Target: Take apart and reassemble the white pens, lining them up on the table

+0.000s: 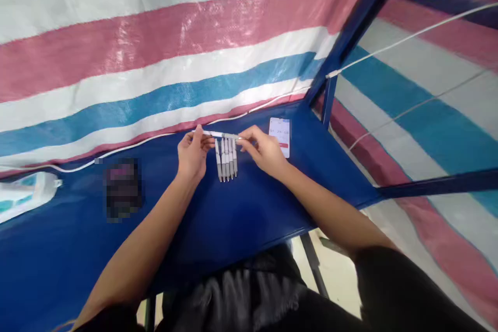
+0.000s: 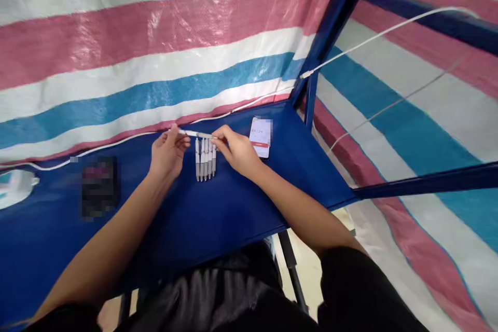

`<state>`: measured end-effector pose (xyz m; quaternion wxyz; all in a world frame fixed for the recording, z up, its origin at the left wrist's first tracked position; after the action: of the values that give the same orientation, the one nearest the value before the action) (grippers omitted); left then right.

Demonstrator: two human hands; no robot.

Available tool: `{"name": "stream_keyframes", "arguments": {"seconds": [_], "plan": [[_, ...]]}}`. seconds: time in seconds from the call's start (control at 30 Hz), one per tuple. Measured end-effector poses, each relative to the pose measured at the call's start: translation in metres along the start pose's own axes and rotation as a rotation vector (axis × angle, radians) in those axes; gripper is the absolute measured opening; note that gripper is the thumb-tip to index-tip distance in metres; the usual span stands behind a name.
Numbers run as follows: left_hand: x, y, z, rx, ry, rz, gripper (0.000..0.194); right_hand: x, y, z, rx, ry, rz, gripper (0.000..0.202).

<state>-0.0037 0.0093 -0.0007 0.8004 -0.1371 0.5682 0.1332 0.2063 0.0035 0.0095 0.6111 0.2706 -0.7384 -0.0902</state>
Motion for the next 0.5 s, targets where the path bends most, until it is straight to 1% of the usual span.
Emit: {"name": "stream_keyframes", "arguments": {"seconds": [0.1,0.17,0.2,0.23,0.27,0.33,0.37,0.4,0.47,0.5], "plan": [[-0.0054,-0.0040,0.0057,0.038,0.014,0.090,0.038,0.0041,0.0007,-0.0014,0.055,-0.054,0.131,0.065],[-0.0083,-0.0042,0.0074,0.053,0.019,0.137,0.037,0.0037,0.0006,-0.0013,0.080,-0.016,0.218,0.066],[-0.0094,-0.0035,0.0075,0.056,0.020,0.155,0.036,0.0025,0.0004,-0.0010,0.078,0.024,0.252,0.063],[-0.0102,-0.0025,0.0071,0.059,0.019,0.168,0.035,0.0012,0.0000,-0.0007,0.061,0.056,0.258,0.058],[-0.0107,-0.0015,0.0065,0.061,0.015,0.179,0.034,-0.0001,-0.0004,-0.0005,0.028,0.066,0.230,0.054],[-0.0108,0.0001,0.0050,0.068,0.009,0.193,0.032,-0.0015,-0.0015,-0.0002,-0.030,0.020,0.118,0.054],[-0.0104,0.0004,0.0044,0.076,0.011,0.197,0.032,-0.0016,-0.0022,0.0002,-0.023,-0.020,0.074,0.051],[-0.0099,0.0004,0.0040,0.087,0.016,0.199,0.031,-0.0016,-0.0028,0.0008,0.004,-0.058,0.060,0.046],[-0.0084,-0.0001,0.0037,0.110,0.029,0.202,0.032,-0.0016,-0.0038,0.0017,0.061,-0.106,0.105,0.052],[-0.0076,-0.0004,0.0036,0.118,0.036,0.205,0.033,-0.0016,-0.0041,0.0019,0.070,-0.112,0.137,0.054]]}}
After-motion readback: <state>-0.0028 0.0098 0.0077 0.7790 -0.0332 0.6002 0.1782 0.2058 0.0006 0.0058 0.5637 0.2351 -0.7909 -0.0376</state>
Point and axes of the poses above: each hand's wrist, its own y-axis towards the middle knuckle, its own z-axis out of the palm, x = y × z, the point moved 1 cm from there along y, towards the middle knuckle, and after that the axes turned 7 degrees about y, right-handed, at the moved point
